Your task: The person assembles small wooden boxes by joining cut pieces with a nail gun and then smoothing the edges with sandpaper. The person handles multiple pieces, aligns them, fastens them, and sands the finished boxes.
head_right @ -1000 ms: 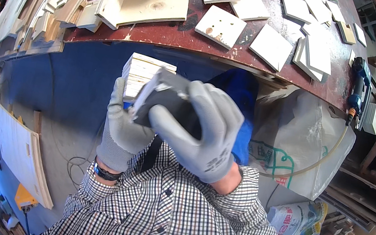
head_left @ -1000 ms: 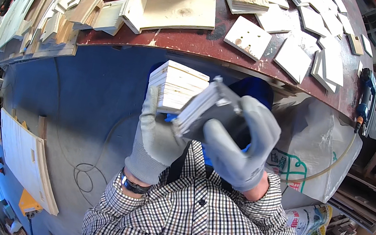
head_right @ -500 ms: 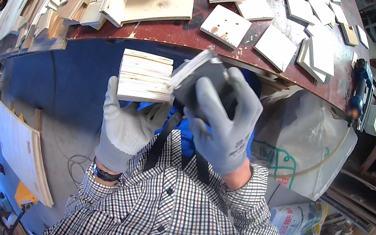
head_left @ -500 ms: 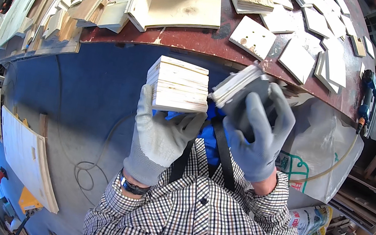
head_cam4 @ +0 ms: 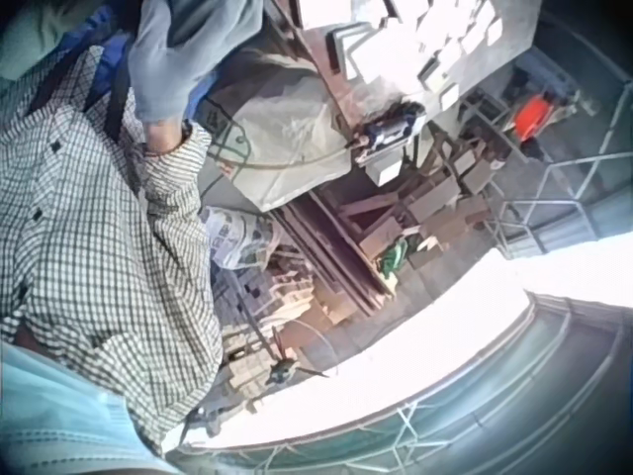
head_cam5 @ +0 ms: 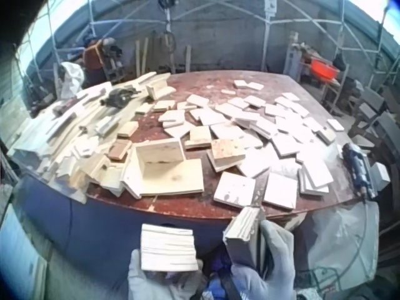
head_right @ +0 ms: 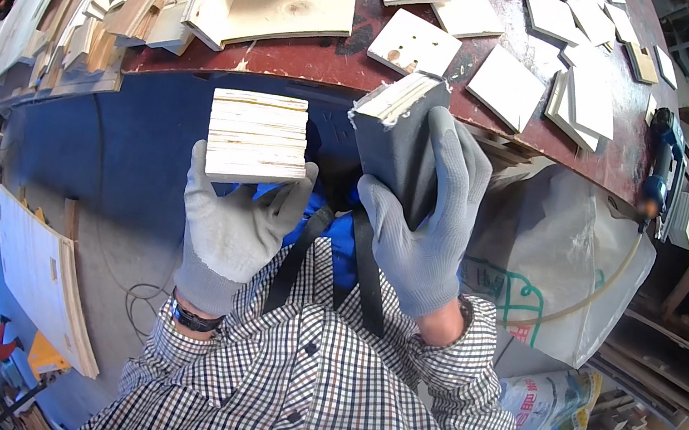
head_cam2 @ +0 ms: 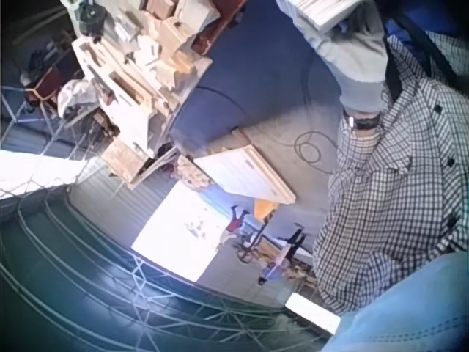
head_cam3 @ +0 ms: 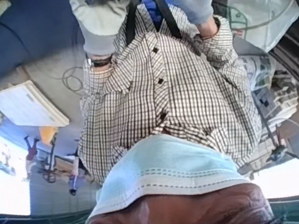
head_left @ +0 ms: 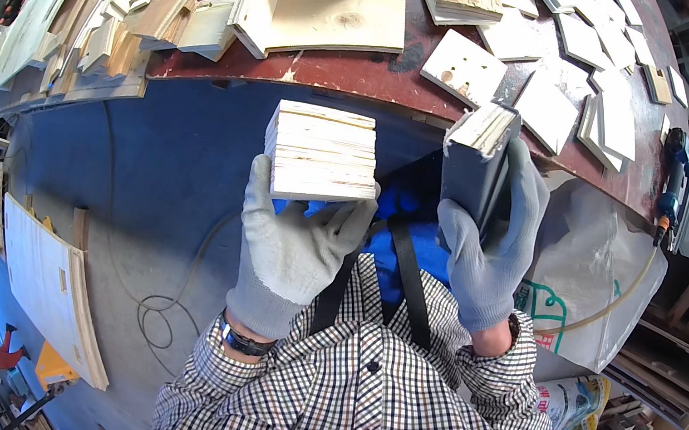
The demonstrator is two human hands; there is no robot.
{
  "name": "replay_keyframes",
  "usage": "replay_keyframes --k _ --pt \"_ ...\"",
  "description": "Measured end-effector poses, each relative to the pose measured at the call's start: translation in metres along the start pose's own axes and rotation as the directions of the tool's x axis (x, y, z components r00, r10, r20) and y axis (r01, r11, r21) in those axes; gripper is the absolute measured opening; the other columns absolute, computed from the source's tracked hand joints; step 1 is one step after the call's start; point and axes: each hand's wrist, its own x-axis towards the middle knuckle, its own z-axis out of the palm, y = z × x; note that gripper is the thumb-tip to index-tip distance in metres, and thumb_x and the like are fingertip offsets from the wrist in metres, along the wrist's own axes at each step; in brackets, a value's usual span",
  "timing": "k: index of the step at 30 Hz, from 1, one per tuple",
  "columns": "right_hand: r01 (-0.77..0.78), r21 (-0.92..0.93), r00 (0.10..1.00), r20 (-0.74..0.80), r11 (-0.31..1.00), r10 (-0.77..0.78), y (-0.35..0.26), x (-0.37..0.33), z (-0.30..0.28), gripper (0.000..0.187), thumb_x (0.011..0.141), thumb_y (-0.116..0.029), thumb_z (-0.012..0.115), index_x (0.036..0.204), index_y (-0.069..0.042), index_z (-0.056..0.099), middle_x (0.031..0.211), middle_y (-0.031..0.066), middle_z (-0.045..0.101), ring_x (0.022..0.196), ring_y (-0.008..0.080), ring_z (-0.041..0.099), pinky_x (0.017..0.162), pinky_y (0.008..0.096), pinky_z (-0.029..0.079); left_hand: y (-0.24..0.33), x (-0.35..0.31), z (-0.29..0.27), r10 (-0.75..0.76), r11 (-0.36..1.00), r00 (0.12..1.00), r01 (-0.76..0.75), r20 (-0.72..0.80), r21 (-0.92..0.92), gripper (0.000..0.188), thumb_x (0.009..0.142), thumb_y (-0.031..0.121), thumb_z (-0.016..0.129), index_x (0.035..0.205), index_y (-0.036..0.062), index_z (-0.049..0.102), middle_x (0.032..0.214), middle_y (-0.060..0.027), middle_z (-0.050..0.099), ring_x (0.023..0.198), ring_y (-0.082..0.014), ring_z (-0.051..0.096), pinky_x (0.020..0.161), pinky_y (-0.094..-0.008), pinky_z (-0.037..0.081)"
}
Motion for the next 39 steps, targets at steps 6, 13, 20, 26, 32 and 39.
replay_keyframes --k 6,13,20,26,32,39 --pt "-0.498 0.582 0.867 0.347 0.643 0.357 -0.025 -0.038 0.02 0.067 0.114 -0.043 0.051 0.162 0.0 0.035 0.149 0.0202 0.056 0.131 0.0245 0.064 0.108 0.0359 0.056 -0.002 0.009 -0.003 0.271 0.885 0.916 -0.359 0.297 0.297 0.089 0.094 0.039 0.082 0.165 0.008 0.039 0.168 -0.0218 0.041 0.156 -0.0468 0.037 0.131 -0.063 0.029" --pt "-0.009 0.192 0.996 0.09 0.981 -0.009 -0.025 -0.052 0.054 0.087 0.099 -0.023 0.079 0.164 0.005 0.029 0.154 0.0235 0.055 0.137 0.031 0.063 0.113 0.0374 0.055 0.007 -0.015 -0.047 0.293 0.341 0.858 -0.506 0.422 0.792 0.099 0.092 0.061 0.079 0.164 0.0089 0.037 0.16 -0.0086 0.051 0.147 -0.0267 0.051 0.122 -0.0467 0.043" --pt "-0.45 0.516 0.813 0.575 0.729 0.095 -0.046 -0.08 0.014 0.09 0.097 -0.014 0.078 0.168 0.001 0.026 0.166 0.0231 0.044 0.151 0.0353 0.05 0.123 0.042 0.045 0.04 0.002 -0.087 0.475 -0.278 0.669 -0.502 0.572 0.819 0.092 0.103 0.064 0.062 0.166 0.0075 0.026 0.153 -0.0156 0.048 0.133 -0.0217 0.056 0.105 -0.0373 0.055" --pt "-0.614 0.54 0.572 0.807 -0.575 0.147 -0.019 -0.042 0.04 0.077 0.116 -0.06 0.03 0.158 0.004 0.038 0.143 0.0279 0.059 0.123 0.0362 0.071 0.094 0.0416 0.068 0.028 0.011 -0.033 0.527 0.325 0.708 -0.679 0.469 0.659 0.096 0.095 0.05 0.082 0.166 0.0174 0.026 0.153 -0.0032 0.049 0.139 -0.0191 0.052 0.115 -0.0382 0.048" --pt "-0.539 0.653 0.831 0.516 0.531 0.21 -0.019 -0.039 0.053 0.099 0.083 -0.01 0.091 0.162 0.0 0.034 0.154 0.0174 0.056 0.141 0.0265 0.059 0.118 0.0366 0.052 0.008 0.004 -0.043 0.497 -0.258 0.582 -0.609 0.644 0.75 0.123 0.083 0.077 0.079 0.163 0.0069 0.018 0.151 -0.0091 0.032 0.15 -0.0214 0.03 0.126 -0.0422 0.023" --pt "-0.785 0.616 0.616 0.761 0.073 0.201 -0.003 -0.105 0.03 0.069 0.116 -0.043 0.045 0.166 0.0 0.026 0.154 0.0281 0.052 0.131 0.0336 0.067 0.108 0.0409 0.061 0.042 0.027 -0.021 0.732 0.107 0.555 -0.667 0.396 0.737 0.099 0.091 0.059 0.082 0.157 0.0073 0.03 0.151 -0.0125 0.043 0.141 -0.0272 0.051 0.121 -0.0444 0.047"
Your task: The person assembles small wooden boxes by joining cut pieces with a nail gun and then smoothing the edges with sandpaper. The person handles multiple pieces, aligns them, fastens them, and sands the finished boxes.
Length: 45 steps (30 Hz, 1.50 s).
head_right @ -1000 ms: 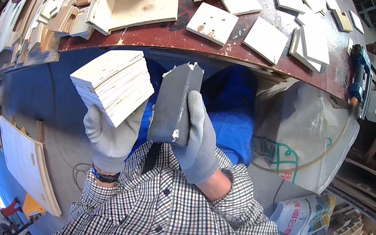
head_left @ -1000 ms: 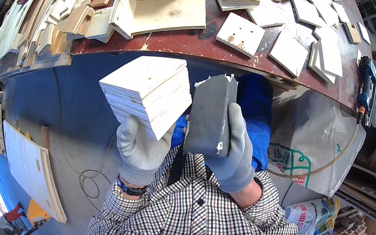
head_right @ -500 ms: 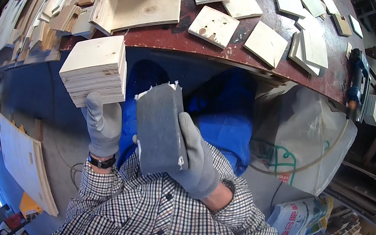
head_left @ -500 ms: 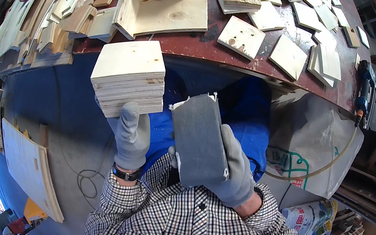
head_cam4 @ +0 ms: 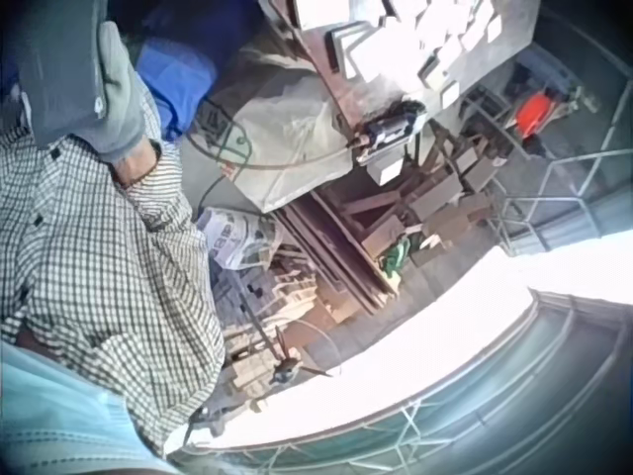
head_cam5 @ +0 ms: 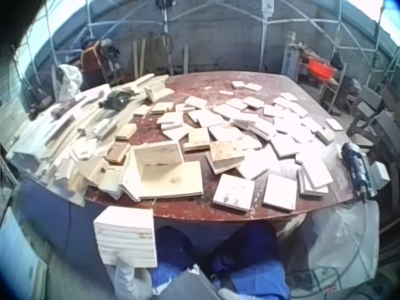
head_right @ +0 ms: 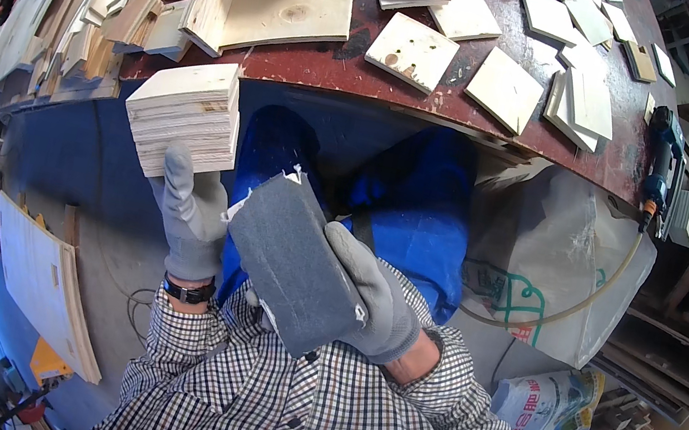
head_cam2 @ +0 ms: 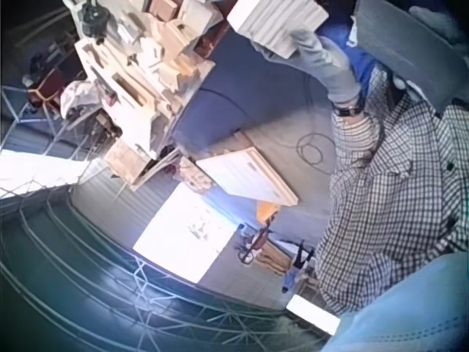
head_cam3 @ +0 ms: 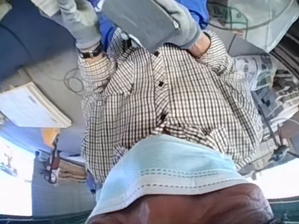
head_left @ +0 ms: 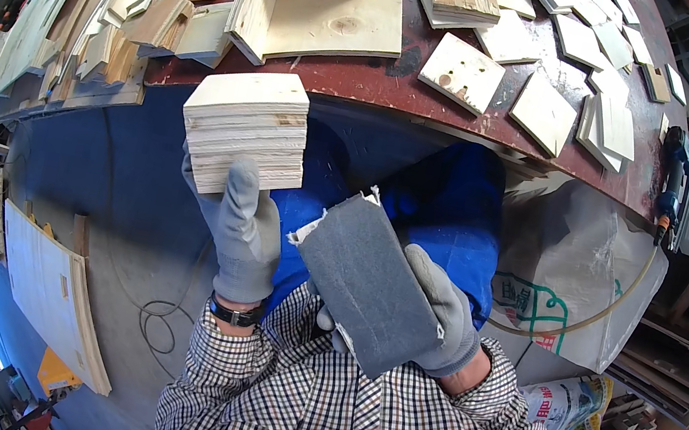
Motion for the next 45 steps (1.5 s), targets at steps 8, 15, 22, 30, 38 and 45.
replay_keyframes --k 8,15,22,30,38,45 --pt "0.12 -0.479 0.952 -0.192 0.87 -0.237 -0.072 0.021 0.01 0.053 0.118 -0.03 0.042 0.158 0.005 0.037 0.14 0.0218 0.066 0.124 0.0236 0.071 0.102 0.0317 0.061 0.019 -0.016 0.016 -0.697 0.396 0.685 0.616 0.214 -0.681 0.114 0.087 0.065 0.082 0.164 0.0085 0.02 0.158 -0.0243 0.04 0.143 -0.046 0.052 0.126 -0.0587 0.04" --pt "0.303 -0.821 0.791 -0.066 0.483 -0.608 -0.092 0.04 0.042 0.083 0.097 -0.026 0.079 0.162 0.003 0.034 0.145 0.0182 0.057 0.131 0.0295 0.062 0.108 0.0426 0.054 0.026 -0.026 0.033 -0.756 0.342 0.61 0.678 0.238 -0.651 0.101 0.096 0.074 0.064 0.163 0.0074 0.029 0.159 -0.0226 0.045 0.148 -0.0399 0.049 0.123 -0.0527 0.043" --pt "0.393 -0.823 0.419 0.557 -0.41 -0.717 -0.085 0.087 0.076 0.06 0.077 -0.026 0.079 0.135 -0.035 0.068 0.13 0.006 0.062 0.119 0.0273 0.061 0.105 0.0497 0.055 0.021 -0.062 0.019 -0.457 0.301 0.714 0.686 0.531 -0.663 0.072 0.111 0.063 0.042 0.164 0.0145 0.036 0.16 -0.0142 0.047 0.146 -0.0318 0.05 0.125 -0.0525 0.041" --pt "0.059 -0.89 0.554 0.405 -0.451 -0.727 -0.056 0.048 -0.018 0.058 0.081 -0.017 0.084 0.136 -0.026 0.068 0.144 0.0112 0.054 0.135 0.033 0.052 0.112 0.0507 0.046 0.03 -0.044 0.046 -0.772 0.389 0.615 0.659 0.163 -0.644 0.11 0.089 0.071 0.077 0.166 0.0128 0.026 0.159 -0.0205 0.035 0.148 -0.0394 0.043 0.127 -0.057 0.036" --pt "0.324 -0.812 0.434 0.584 -0.486 -0.686 -0.074 0.077 0.048 0.064 0.076 -0.021 0.086 0.132 -0.048 0.069 0.136 0.0029 0.057 0.132 0.0255 0.054 0.103 0.0456 0.055 0.034 -0.05 0.045 -0.672 0.481 0.652 0.745 0.351 -0.463 0.092 0.1 0.079 0.049 0.162 0.0107 0.038 0.153 -0.0168 0.051 0.143 -0.0321 0.052 0.12 -0.0521 0.046" --pt "0.073 -0.895 0.609 0.389 -0.439 -0.692 -0.06 0.043 -0.02 0.056 0.075 -0.018 0.088 0.127 -0.029 0.073 0.141 0.0117 0.054 0.133 0.0328 0.051 0.107 0.0502 0.05 0.024 -0.046 0.049 -0.741 0.43 0.632 0.706 0.227 -0.562 0.108 0.091 0.075 0.072 0.166 0.0129 0.025 0.159 -0.0193 0.038 0.151 -0.0392 0.038 0.125 -0.0591 0.036"
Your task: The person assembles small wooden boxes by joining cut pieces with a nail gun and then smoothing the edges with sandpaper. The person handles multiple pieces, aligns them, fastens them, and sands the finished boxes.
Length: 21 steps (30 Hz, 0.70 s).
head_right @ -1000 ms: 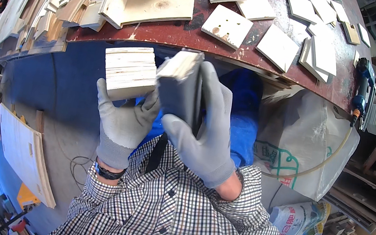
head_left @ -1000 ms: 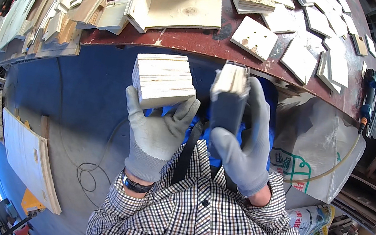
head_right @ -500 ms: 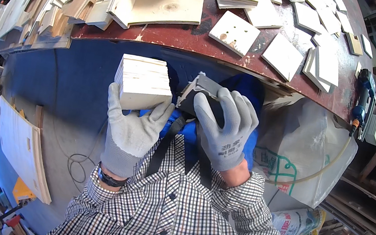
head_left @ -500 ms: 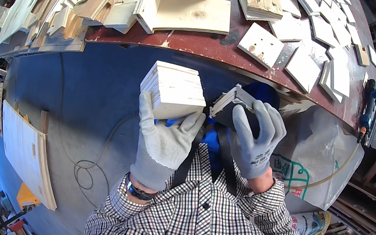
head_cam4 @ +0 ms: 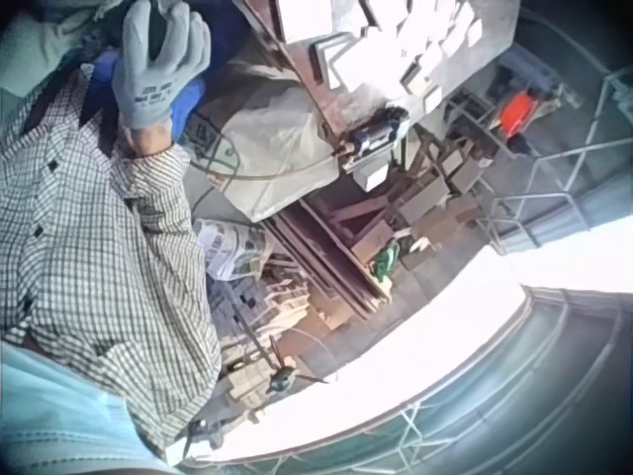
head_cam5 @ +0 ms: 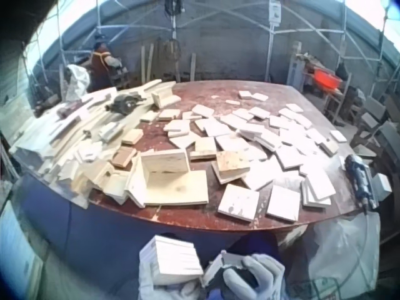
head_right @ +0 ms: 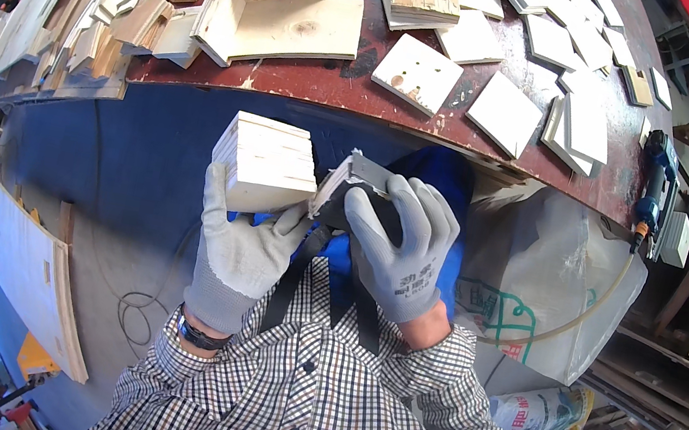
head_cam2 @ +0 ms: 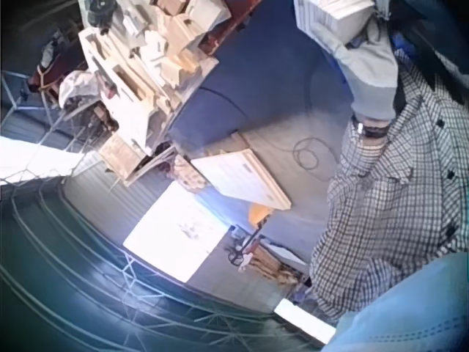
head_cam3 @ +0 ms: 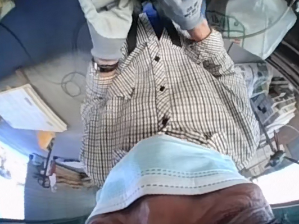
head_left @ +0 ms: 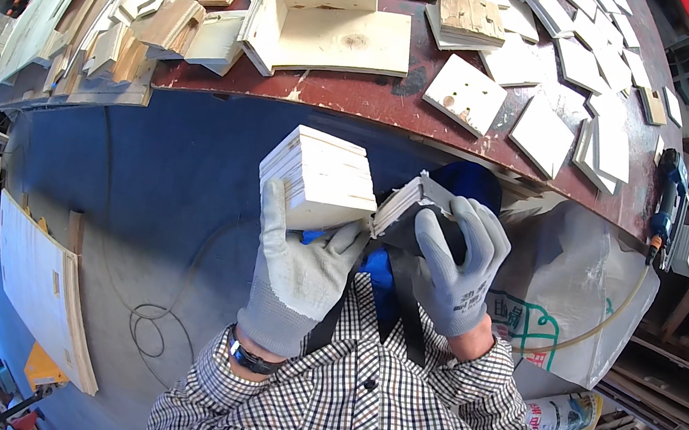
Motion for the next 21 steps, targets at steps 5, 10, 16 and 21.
replay_keyframes --k 5,10,16,21 --pt "0.067 0.152 0.985 -0.165 0.986 -0.042 -0.027 0.034 -0.005 0.058 0.074 -0.016 0.085 0.128 -0.033 0.073 0.14 0.011 0.054 0.127 0.0311 0.054 0.107 0.049 0.05 0.001 -0.004 0.001 -0.018 0.992 0.995 0.006 0.097 0.129 0.09 0.099 0.074 0.06 0.163 0.015 0.036 0.157 -0.0173 0.045 0.143 -0.0379 0.05 0.122 -0.0587 0.041" --pt "0.155 0.134 0.978 -0.159 0.979 -0.133 -0.036 0.045 0.011 0.06 0.08 -0.019 0.081 0.133 -0.046 0.07 0.137 0.0063 0.053 0.128 0.0286 0.055 0.11 0.0478 0.052 0.0 -0.012 0.012 -0.04 0.999 0.996 0.037 0.083 0.037 0.081 0.103 0.074 0.053 0.158 0.0147 0.046 0.151 -0.0142 0.055 0.14 -0.0301 0.055 0.118 -0.051 0.048" --pt "-0.064 -0.019 0.998 0.001 0.998 0.064 0.014 -0.01 0.0 0.061 0.073 -0.009 0.083 0.131 -0.026 0.072 0.14 0.0141 0.054 0.129 0.0352 0.053 0.107 0.0505 0.047 -0.001 -0.001 0.001 -0.031 0.997 0.999 0.029 -0.027 -0.072 0.111 0.091 0.068 0.077 0.167 0.0094 0.022 0.16 -0.0217 0.035 0.147 -0.0429 0.047 0.129 -0.0582 0.035" --pt "-0.013 0.117 0.991 -0.128 0.993 0.028 -0.013 0.015 -0.007 0.05 0.076 -0.016 0.087 0.123 -0.026 0.075 0.14 0.0133 0.055 0.131 0.0341 0.052 0.108 0.0484 0.05 0.002 -0.004 0.002 -0.08 0.997 0.997 0.08 -0.018 -0.004 0.103 0.094 0.074 0.068 0.165 0.0095 0.03 0.158 -0.0202 0.041 0.147 -0.0401 0.047 0.126 -0.0547 0.039"
